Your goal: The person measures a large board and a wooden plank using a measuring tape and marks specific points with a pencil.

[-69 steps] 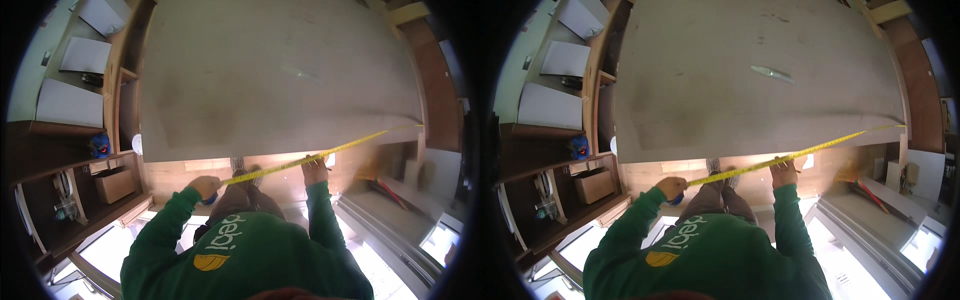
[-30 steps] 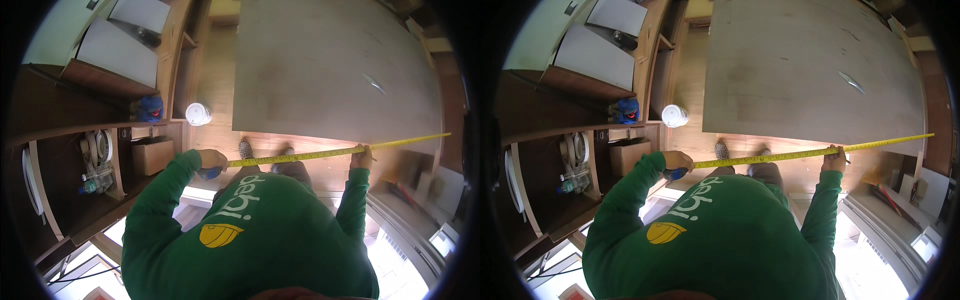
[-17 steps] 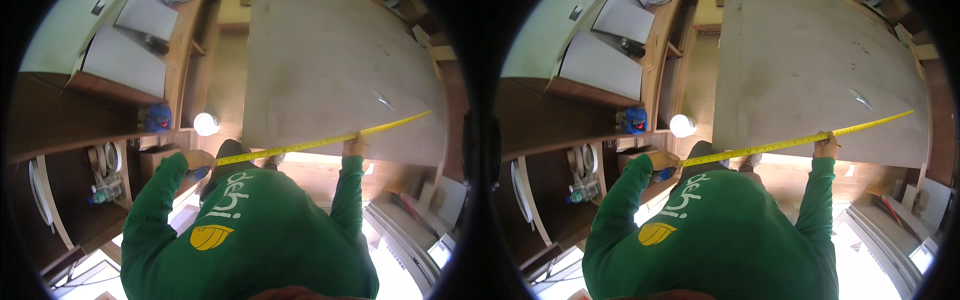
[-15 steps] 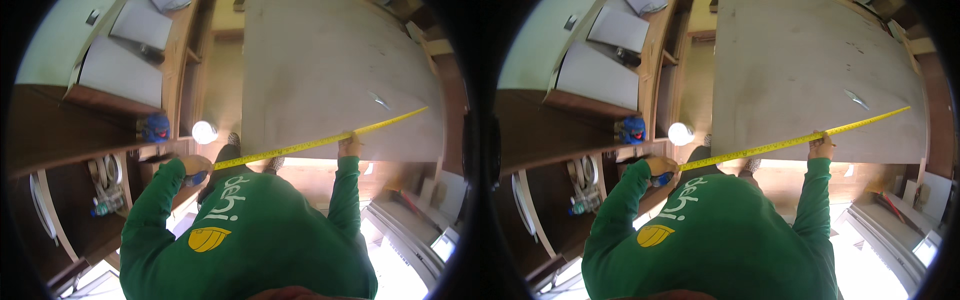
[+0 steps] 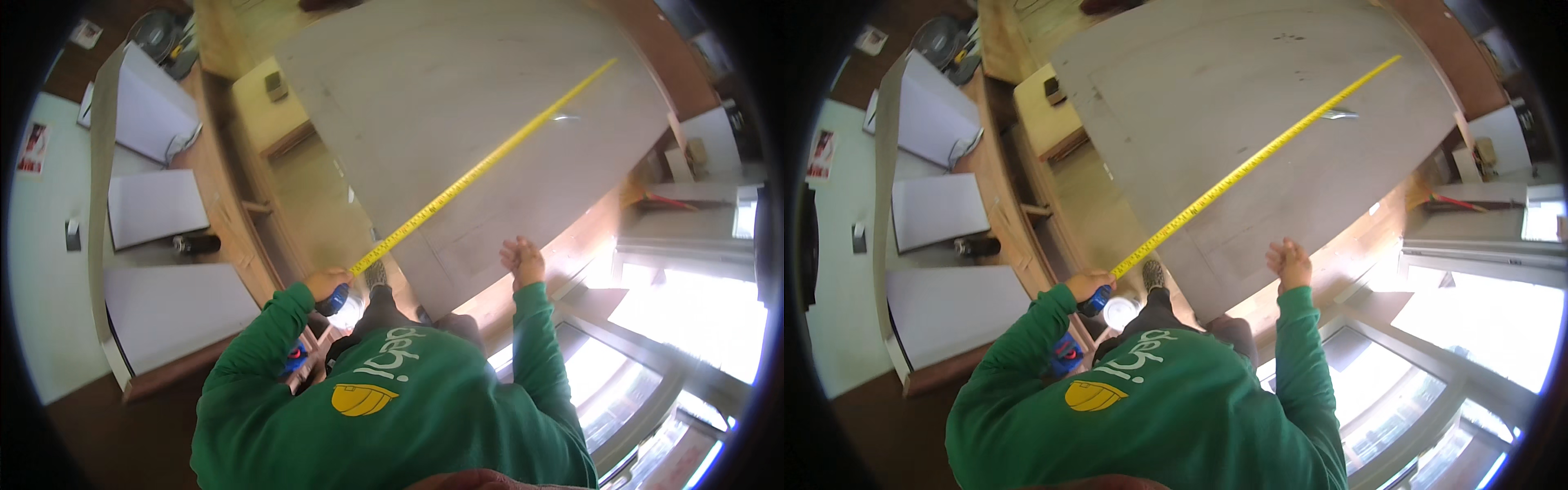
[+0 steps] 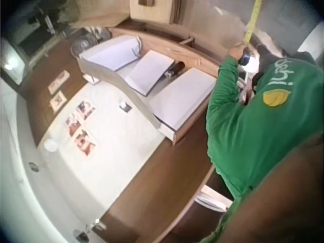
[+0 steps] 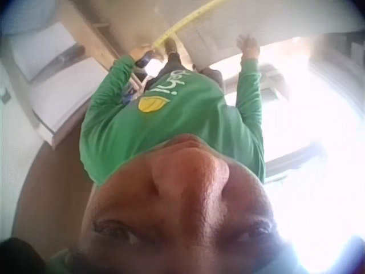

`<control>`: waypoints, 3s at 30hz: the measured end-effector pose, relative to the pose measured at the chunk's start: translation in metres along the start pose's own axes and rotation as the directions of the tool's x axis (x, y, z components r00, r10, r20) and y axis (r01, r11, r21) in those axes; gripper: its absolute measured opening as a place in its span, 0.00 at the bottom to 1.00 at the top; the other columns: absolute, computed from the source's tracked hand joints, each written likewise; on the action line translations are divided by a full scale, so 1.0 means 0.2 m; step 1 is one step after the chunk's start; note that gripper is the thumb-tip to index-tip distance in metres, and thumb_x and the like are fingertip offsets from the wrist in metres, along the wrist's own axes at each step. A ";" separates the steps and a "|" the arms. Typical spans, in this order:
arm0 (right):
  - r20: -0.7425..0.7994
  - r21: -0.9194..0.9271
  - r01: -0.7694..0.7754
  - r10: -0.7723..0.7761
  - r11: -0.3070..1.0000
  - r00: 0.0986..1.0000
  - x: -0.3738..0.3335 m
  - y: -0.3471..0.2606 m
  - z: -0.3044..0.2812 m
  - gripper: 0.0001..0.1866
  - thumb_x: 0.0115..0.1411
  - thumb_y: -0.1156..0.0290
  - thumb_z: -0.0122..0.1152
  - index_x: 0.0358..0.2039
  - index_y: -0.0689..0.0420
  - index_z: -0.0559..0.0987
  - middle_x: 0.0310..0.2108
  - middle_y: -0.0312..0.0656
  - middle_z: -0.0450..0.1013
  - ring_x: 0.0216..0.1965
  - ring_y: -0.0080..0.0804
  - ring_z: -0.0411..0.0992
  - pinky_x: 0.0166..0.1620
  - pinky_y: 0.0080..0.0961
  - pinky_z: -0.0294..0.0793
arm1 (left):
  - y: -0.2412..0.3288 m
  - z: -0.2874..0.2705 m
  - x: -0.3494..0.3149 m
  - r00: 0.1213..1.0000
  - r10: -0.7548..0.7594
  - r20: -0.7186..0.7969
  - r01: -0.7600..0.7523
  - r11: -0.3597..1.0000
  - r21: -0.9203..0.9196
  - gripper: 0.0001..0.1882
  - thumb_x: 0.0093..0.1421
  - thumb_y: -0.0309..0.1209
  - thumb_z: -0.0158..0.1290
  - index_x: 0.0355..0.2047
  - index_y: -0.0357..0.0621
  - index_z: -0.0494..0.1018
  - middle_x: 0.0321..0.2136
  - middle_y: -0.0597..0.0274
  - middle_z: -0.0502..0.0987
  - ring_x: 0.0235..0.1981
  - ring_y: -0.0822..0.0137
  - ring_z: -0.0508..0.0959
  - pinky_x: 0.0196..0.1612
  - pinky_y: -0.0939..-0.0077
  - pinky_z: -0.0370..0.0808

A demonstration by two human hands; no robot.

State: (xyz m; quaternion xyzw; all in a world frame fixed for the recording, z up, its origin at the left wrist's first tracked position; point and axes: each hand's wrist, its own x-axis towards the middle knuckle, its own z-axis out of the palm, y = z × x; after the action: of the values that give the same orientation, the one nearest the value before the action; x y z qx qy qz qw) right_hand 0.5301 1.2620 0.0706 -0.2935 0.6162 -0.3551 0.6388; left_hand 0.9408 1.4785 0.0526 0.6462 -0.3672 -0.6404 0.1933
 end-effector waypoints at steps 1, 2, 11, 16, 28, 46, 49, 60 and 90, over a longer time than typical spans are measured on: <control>-0.012 -0.032 -0.020 0.019 0.999 1.000 -0.04 0.03 -0.01 0.22 0.63 0.60 0.49 0.52 0.63 0.67 0.41 0.50 0.74 0.34 0.36 0.75 0.35 0.26 0.76 | 0.01 -0.06 0.04 1.000 -0.001 -0.012 0.001 1.000 -0.021 0.17 0.62 0.42 0.44 0.29 0.43 0.75 0.22 0.68 0.72 0.23 0.75 0.69 0.30 0.78 0.68; -0.026 -0.022 -0.001 0.000 1.000 1.000 -0.09 0.06 -0.03 0.22 0.63 0.60 0.49 0.52 0.63 0.67 0.41 0.50 0.74 0.34 0.36 0.75 0.35 0.26 0.76 | 0.03 -0.12 0.07 1.000 0.019 -0.002 -0.019 1.000 -0.007 0.17 0.62 0.42 0.44 0.29 0.43 0.75 0.22 0.68 0.72 0.23 0.75 0.69 0.30 0.78 0.68; -0.109 -0.160 -0.102 0.085 0.982 0.990 -0.26 0.62 -0.44 0.15 0.63 0.63 0.51 0.47 0.58 0.70 0.32 0.47 0.76 0.25 0.30 0.74 0.24 0.21 0.72 | 0.35 -0.53 0.46 0.996 0.072 -0.053 -0.069 0.997 0.047 0.19 0.63 0.42 0.42 0.27 0.42 0.75 0.24 0.65 0.74 0.22 0.72 0.71 0.29 0.76 0.69; -0.125 0.288 -0.225 0.270 0.931 0.955 -0.23 1.24 -0.74 0.15 0.60 0.66 0.53 0.46 0.58 0.72 0.28 0.46 0.75 0.21 0.30 0.73 0.21 0.24 0.71 | 0.55 -0.78 0.67 0.988 0.146 -0.046 -0.141 0.985 0.099 0.17 0.63 0.42 0.43 0.29 0.43 0.75 0.24 0.66 0.73 0.23 0.75 0.70 0.28 0.78 0.68; -0.598 -0.121 -0.509 0.346 0.852 0.723 -0.90 1.68 0.34 0.11 0.57 0.68 0.57 0.38 0.60 0.76 0.21 0.43 0.74 0.17 0.32 0.71 0.19 0.28 0.71 | 0.95 -1.55 1.58 0.987 0.147 0.065 -0.149 0.989 0.022 0.15 0.62 0.41 0.45 0.29 0.43 0.74 0.23 0.66 0.73 0.22 0.74 0.71 0.28 0.77 0.70; -0.857 -0.018 -0.540 0.265 0.841 0.441 -1.30 1.85 1.10 0.11 0.53 0.67 0.62 0.33 0.60 0.78 0.22 0.45 0.76 0.24 0.32 0.75 0.32 0.28 0.76 | 2.01 -1.46 2.31 0.985 -0.011 0.170 0.014 1.000 -0.016 0.12 0.56 0.42 0.48 0.21 0.50 0.71 0.15 0.64 0.71 0.11 0.66 0.69 0.16 0.62 0.69; -0.814 -0.056 -0.568 0.292 0.821 0.503 -1.17 1.73 1.24 0.10 0.54 0.69 0.62 0.34 0.60 0.78 0.21 0.44 0.75 0.22 0.32 0.74 0.27 0.29 0.75 | 2.07 -1.55 2.40 0.987 0.005 0.162 -0.006 1.000 0.001 0.12 0.57 0.41 0.46 0.20 0.51 0.70 0.13 0.64 0.70 0.10 0.65 0.68 0.14 0.61 0.68; -0.666 0.116 -0.545 0.472 0.830 0.578 -0.86 1.39 1.08 0.10 0.57 0.71 0.58 0.38 0.62 0.75 0.22 0.43 0.74 0.21 0.30 0.74 0.21 0.27 0.75 | 1.91 -1.57 2.67 0.999 0.040 0.035 -0.044 0.991 0.130 0.19 0.59 0.43 0.47 0.37 0.41 0.76 0.27 0.57 0.77 0.26 0.62 0.77 0.34 0.63 0.74; -0.690 0.285 -0.461 0.514 0.840 0.509 -0.47 1.05 1.63 0.08 0.58 0.74 0.55 0.39 0.60 0.74 0.23 0.43 0.74 0.19 0.30 0.72 0.21 0.27 0.73 | 1.44 -1.96 3.20 0.949 0.194 0.249 -0.196 0.980 -0.018 0.19 0.61 0.42 0.43 0.28 0.39 0.76 0.21 0.61 0.76 0.20 0.69 0.75 0.27 0.72 0.73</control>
State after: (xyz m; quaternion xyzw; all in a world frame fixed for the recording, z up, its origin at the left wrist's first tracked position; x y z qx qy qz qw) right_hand 0.8750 1.4391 -0.0230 0.0838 0.8665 -0.2684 0.4124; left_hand 1.1986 0.7406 -0.1369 0.5216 -0.4532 -0.6930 0.2056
